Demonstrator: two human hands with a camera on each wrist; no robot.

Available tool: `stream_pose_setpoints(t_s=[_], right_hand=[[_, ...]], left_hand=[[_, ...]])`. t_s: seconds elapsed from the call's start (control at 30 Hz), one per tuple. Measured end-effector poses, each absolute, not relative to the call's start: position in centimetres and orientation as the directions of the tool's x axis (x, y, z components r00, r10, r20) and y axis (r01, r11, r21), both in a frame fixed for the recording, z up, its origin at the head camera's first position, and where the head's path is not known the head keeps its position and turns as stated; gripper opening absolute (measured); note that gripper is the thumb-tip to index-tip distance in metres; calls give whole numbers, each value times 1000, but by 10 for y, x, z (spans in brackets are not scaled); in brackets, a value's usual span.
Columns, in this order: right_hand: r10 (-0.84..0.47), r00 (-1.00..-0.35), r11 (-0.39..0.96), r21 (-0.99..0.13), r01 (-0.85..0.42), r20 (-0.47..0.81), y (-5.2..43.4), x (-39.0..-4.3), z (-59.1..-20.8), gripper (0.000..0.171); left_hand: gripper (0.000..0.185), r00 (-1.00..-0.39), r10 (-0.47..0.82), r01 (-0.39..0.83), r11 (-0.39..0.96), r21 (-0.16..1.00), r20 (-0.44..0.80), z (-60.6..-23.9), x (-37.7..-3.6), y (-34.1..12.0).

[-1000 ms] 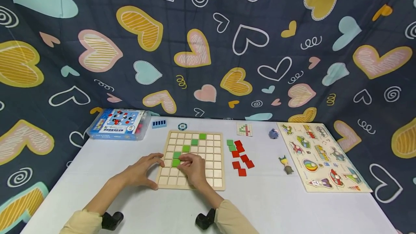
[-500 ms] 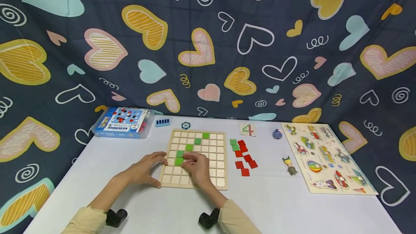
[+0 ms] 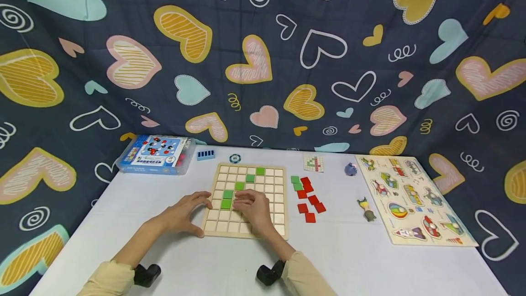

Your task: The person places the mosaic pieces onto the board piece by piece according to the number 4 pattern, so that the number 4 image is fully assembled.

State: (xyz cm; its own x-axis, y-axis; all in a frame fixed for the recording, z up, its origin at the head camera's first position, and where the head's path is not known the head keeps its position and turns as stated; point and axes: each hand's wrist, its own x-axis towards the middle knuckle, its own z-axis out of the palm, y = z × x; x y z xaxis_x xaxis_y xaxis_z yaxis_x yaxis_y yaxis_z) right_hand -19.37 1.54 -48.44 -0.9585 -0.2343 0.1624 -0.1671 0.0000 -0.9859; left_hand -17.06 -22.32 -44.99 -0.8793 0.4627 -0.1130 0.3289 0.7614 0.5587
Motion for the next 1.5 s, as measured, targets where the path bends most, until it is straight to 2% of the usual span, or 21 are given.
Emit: stream_pose_setpoints(t_s=[0.23,0.5,0.77,1.1,1.33,1.5], right_hand=[[-240,-958,43,-984,-174,159,66,-208,-472,30],[-56,-994,191,-976,-102,93,133,-233,-468,30],[68,-997,416,-909,-15,48,168,-254,-468,29],[-19,-1000,528,-849,-28,22,172,-258,-465,27],[-62,-987,511,-845,-158,147,166,-269,-463,29],[-147,-977,518,-830,-206,151,162,-278,-465,35]], left_hand=[[61,-884,451,317,769,555,-120,-451,-170,-224],[60,-875,472,338,752,566,-105,-449,-168,-223],[60,-876,468,326,753,572,-118,-450,-168,-225],[60,-881,456,312,759,572,-125,-449,-167,-224],[59,-880,462,316,744,589,-112,-449,-169,-226],[59,-874,476,331,731,597,-98,-451,-167,-226]])
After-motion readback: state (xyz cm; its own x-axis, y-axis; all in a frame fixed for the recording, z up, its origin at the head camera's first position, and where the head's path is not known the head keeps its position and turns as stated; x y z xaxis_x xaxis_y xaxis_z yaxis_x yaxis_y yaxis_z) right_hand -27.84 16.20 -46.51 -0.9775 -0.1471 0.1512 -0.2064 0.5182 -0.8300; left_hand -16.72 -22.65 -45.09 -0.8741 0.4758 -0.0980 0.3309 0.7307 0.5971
